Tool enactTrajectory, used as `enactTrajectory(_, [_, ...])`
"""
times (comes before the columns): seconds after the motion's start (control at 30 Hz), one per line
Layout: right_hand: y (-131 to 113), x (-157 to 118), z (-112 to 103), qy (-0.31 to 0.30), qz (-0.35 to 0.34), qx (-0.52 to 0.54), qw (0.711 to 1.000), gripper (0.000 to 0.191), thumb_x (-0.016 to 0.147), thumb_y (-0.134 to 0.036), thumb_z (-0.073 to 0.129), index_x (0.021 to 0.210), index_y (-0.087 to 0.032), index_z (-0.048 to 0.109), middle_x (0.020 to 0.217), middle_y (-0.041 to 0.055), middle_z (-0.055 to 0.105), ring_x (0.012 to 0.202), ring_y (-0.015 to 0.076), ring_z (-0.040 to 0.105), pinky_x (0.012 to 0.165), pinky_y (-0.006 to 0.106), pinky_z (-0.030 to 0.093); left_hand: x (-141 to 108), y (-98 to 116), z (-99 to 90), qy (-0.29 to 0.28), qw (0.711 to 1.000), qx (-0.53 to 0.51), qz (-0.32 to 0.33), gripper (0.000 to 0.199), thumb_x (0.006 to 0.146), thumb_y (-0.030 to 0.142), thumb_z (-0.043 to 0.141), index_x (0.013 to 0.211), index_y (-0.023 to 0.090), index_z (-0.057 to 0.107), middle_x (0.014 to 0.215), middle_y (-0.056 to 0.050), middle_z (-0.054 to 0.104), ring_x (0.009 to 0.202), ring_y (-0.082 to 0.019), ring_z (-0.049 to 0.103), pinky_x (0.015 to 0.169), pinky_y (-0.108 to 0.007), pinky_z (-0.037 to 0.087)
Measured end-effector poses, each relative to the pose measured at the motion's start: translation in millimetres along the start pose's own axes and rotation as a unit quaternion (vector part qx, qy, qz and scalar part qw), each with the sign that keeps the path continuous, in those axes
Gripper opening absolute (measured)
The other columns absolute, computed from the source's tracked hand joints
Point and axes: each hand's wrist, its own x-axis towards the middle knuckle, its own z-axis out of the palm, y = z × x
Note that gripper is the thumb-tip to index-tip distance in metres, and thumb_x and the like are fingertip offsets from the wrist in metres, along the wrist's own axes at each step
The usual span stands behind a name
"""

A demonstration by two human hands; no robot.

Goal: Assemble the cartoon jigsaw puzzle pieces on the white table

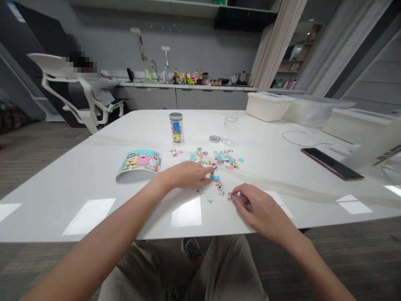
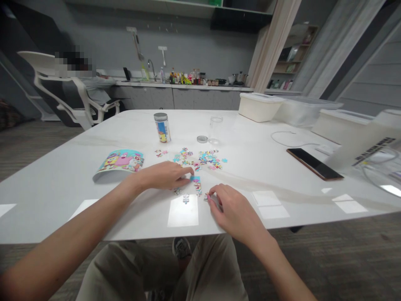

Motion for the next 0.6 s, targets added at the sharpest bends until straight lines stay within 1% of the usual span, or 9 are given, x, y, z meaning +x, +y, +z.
enactTrajectory(0.17, [-1.1,-0.2,-1.8,-0.014,0.005,0.006,1.000,0.013,0.093,-0.025,0.047,0.096,-0.019,0.058,0.078,0.0037,0.060,0.069,0.0173,0.056,0.062,0.030,0.040,-0.6,2.5,1.3,0.004,1.000,0.025,0.004,0.031,0.096,0.033,0.038,0.118,0.020,0.055,0.086,-0.009,0.071,0.071,-0.019,0.064,0.060,-0.028,0.040])
enactTrajectory(0.4, [0.8,-0.8,-0.9,-0.019,0.008,0.010,1.000,0.012,0.093,-0.025,0.047,0.097,-0.019,0.057,0.079,0.0037,0.060,0.070,0.0176,0.055,0.064,0.030,0.040,-1.3,4.1,3.1,0.016,0.999,0.037,0.016,0.028,0.095,0.030,0.042,0.118,0.020,0.056,0.082,-0.008,0.071,0.069,-0.019,0.064,0.059,-0.027,0.040])
enactTrajectory(0.6, [1.2,-0.4,-1.0,-0.027,0.019,0.013,0.999,0.012,0.092,-0.025,0.047,0.097,-0.020,0.056,0.077,0.0022,0.058,0.068,0.0170,0.054,0.064,0.030,0.040,-1.7,4.6,2.2,0.018,0.999,0.032,0.018,0.027,0.095,0.030,0.041,0.116,0.020,0.055,0.080,-0.007,0.070,0.067,-0.019,0.063,0.058,-0.027,0.039])
